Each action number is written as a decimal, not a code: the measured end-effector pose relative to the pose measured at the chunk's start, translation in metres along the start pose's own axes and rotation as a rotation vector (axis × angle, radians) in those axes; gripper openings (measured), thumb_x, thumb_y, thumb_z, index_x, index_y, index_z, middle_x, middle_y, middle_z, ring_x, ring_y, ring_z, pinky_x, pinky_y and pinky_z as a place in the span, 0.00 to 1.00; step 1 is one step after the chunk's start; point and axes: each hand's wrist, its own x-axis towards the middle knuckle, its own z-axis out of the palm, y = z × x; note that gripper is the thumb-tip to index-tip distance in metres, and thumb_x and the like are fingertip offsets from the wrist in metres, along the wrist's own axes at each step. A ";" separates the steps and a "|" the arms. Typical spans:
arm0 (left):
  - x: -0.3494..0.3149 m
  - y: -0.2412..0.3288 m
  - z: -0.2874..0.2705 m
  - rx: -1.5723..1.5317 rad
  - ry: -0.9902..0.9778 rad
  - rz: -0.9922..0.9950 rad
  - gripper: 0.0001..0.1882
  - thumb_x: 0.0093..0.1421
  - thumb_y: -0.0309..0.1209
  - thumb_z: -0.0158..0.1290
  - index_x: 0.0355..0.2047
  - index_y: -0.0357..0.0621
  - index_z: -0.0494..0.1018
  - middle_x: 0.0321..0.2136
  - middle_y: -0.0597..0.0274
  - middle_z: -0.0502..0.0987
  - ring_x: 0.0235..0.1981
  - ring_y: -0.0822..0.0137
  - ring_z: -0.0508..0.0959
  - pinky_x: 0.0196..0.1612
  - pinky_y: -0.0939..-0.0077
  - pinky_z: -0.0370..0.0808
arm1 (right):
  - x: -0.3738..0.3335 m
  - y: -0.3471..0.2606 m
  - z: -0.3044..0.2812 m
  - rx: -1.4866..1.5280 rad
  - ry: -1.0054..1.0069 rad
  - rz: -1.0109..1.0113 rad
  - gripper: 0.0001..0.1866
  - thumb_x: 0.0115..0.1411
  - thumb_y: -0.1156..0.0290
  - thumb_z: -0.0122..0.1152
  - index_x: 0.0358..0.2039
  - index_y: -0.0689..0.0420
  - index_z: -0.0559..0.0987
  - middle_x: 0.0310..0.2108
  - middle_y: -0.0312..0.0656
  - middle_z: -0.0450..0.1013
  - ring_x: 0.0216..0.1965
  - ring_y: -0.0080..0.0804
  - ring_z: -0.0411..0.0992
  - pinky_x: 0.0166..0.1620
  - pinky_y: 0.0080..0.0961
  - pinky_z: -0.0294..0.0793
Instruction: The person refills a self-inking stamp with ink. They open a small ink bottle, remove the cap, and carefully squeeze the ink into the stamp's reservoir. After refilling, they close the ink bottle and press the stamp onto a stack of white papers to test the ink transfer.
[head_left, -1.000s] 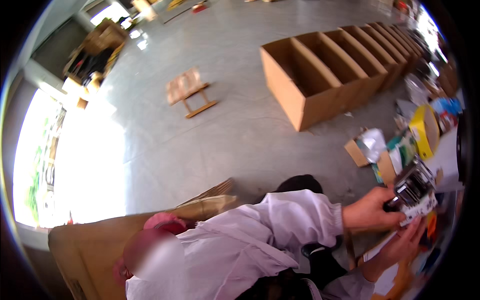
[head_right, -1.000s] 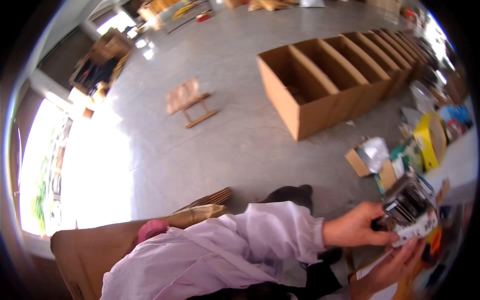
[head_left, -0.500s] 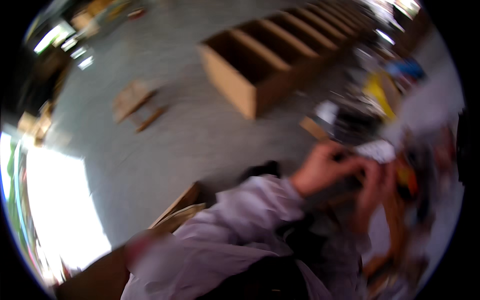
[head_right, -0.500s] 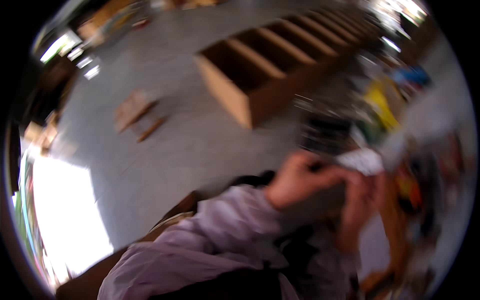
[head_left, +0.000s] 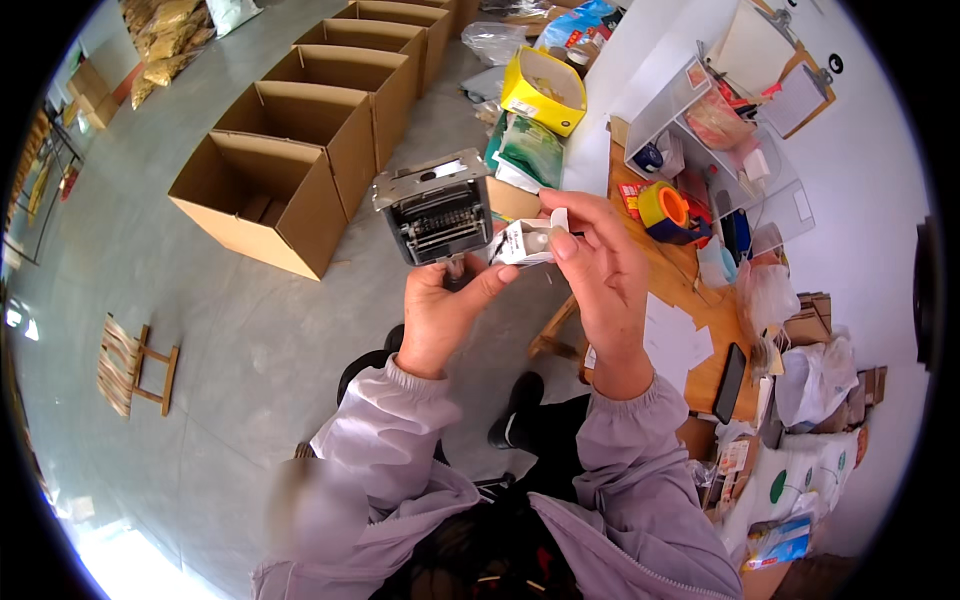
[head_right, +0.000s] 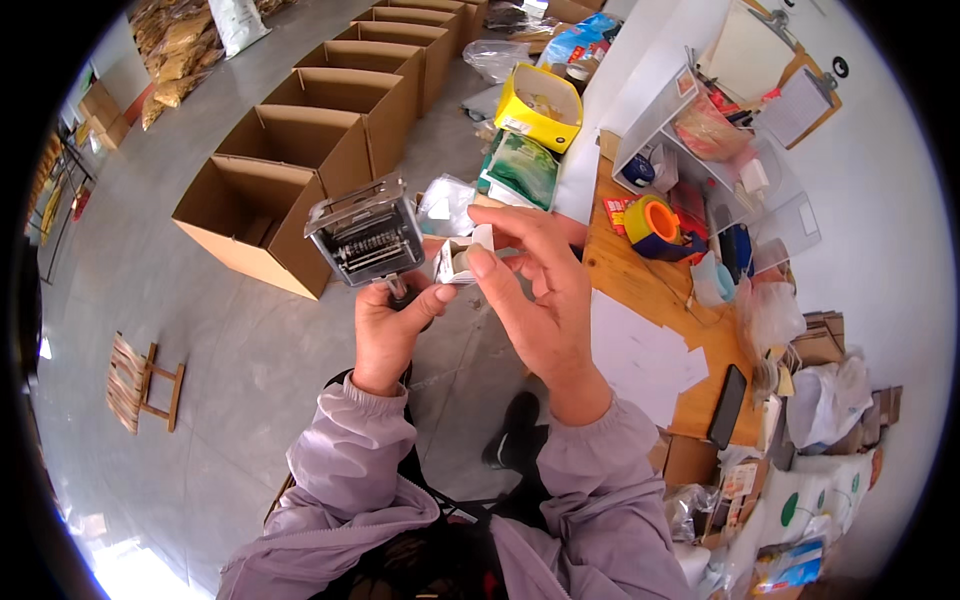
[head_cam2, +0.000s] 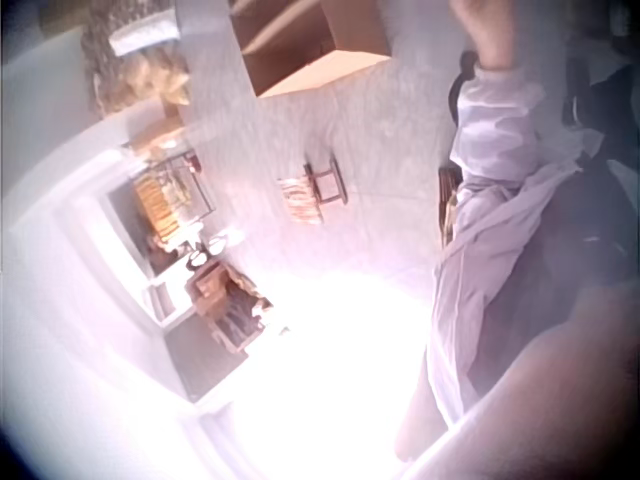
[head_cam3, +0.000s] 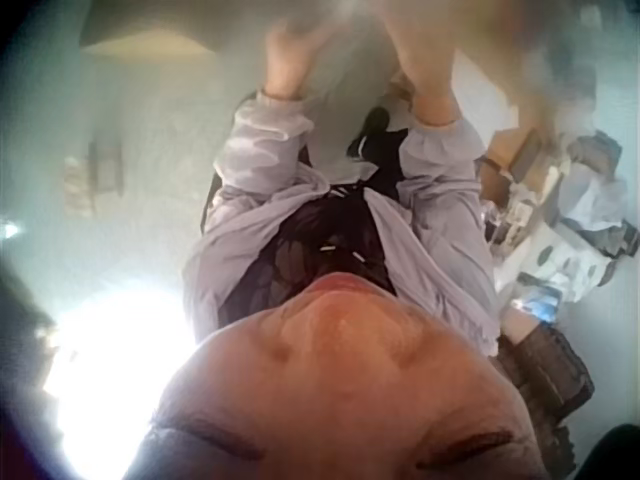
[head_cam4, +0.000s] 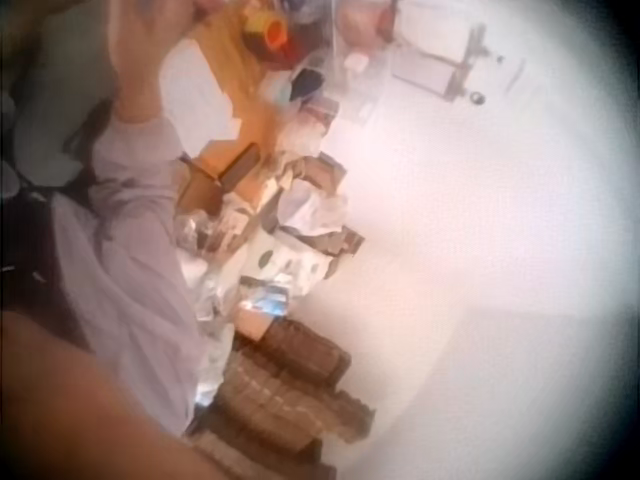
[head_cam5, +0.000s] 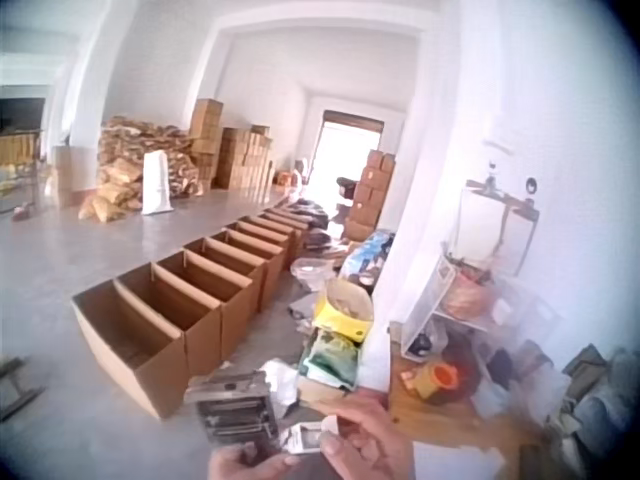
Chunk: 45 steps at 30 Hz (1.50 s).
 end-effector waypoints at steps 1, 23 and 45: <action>0.000 0.000 0.000 -0.018 -0.008 -0.013 0.18 0.50 0.21 0.62 0.43 0.40 0.75 0.21 0.75 0.70 0.24 0.83 0.67 0.26 0.89 0.63 | -0.001 -0.002 0.002 0.020 0.010 0.003 0.17 0.60 0.76 0.53 0.50 0.63 0.71 0.46 0.41 0.68 0.45 0.24 0.68 0.45 0.20 0.69; 0.013 -0.011 -0.002 0.057 -0.057 0.120 0.16 0.50 0.25 0.63 0.41 0.41 0.76 0.32 0.68 0.78 0.33 0.77 0.74 0.39 0.78 0.73 | 0.002 -0.020 -0.009 -0.595 -0.012 -0.191 0.08 0.52 0.84 0.59 0.35 0.65 0.77 0.39 0.47 0.73 0.34 0.28 0.74 0.35 0.17 0.74; 0.013 -0.016 -0.018 0.348 -0.133 0.318 0.20 0.47 0.24 0.64 0.43 0.42 0.75 0.42 0.54 0.75 0.42 0.58 0.76 0.46 0.69 0.72 | 0.035 -0.033 -0.032 -0.855 -0.481 -0.165 0.09 0.50 0.75 0.61 0.33 0.62 0.77 0.41 0.47 0.73 0.40 0.45 0.73 0.42 0.31 0.71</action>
